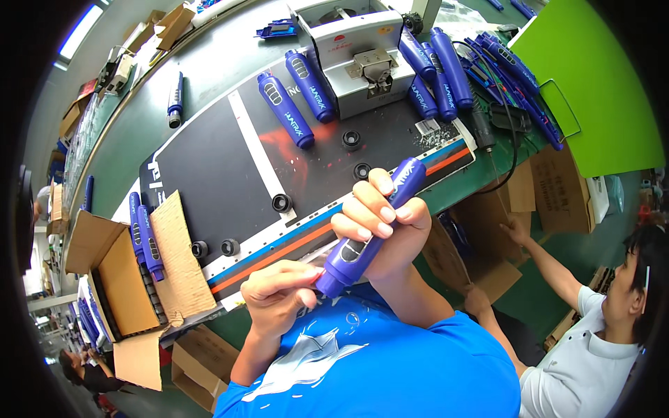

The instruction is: The person assembles cylindrical plastic sub-assemblies by hand using an electric screwdriver at a manufacturing workbench.

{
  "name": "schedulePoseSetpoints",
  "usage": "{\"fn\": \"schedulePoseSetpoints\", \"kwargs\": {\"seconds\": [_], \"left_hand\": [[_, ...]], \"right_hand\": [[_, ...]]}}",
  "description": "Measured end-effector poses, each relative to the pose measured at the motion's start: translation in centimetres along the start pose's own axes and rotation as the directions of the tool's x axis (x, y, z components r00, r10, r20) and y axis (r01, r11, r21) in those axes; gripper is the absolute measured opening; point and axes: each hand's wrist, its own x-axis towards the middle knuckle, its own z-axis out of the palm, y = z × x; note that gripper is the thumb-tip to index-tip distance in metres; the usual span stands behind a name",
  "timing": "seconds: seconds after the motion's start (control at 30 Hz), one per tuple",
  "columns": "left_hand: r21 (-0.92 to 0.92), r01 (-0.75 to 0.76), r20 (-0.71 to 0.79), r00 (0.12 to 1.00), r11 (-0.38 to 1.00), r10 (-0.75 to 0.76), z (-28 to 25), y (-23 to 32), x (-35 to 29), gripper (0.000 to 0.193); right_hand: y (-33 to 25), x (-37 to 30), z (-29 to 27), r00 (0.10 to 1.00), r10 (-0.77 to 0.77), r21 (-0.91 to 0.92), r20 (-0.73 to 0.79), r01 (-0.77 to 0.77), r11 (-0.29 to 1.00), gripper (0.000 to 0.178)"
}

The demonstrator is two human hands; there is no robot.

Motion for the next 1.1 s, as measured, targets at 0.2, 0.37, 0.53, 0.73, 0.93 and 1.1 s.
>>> {"fn": "schedulePoseSetpoints", "kwargs": {"seconds": [0.2, 0.37, 0.53, 0.73, 0.93, 1.1], "left_hand": [[0.241, 0.137, 0.038, 0.988, 0.961, -0.150, -0.9, 0.5, 0.8, 0.006], [0.499, 0.028, -0.167, 0.984, 0.866, 0.065, -1.1, -0.3, 1.5, 0.008], [0.911, -0.182, 0.012, 0.908, 0.370, 0.418, -3.3, -0.2, 5.3, 0.026], [0.870, -0.046, -0.052, 0.982, 0.491, 0.184, -4.0, -2.0, 4.5, 0.052], [0.784, -0.068, -0.068, 0.979, 0.617, 0.194, -4.8, -2.4, 4.0, 0.058], [0.749, -0.055, -0.102, 0.975, 0.661, 0.198, -4.8, -2.5, 4.0, 0.058]], "right_hand": [[-0.3, 0.1, -0.6, 0.988, 0.121, -0.183, 0.097, -0.102, 0.978, 0.022], [0.1, -0.1, -0.2, 0.972, 0.189, -0.391, 0.139, -0.121, 0.912, 0.015], [-1.1, 0.4, -0.7, 0.979, -0.028, -0.550, 0.201, 0.136, 0.824, 0.030], [-0.9, 2.7, 0.8, 0.944, -0.275, -0.795, 0.184, 0.307, 0.523, 0.037], [0.0, 4.4, 1.2, 0.968, -0.134, -0.776, 0.212, 0.250, 0.579, 0.014], [2.8, 6.3, 0.5, 0.966, 0.138, -0.925, 0.217, 0.158, 0.347, 0.009]]}}
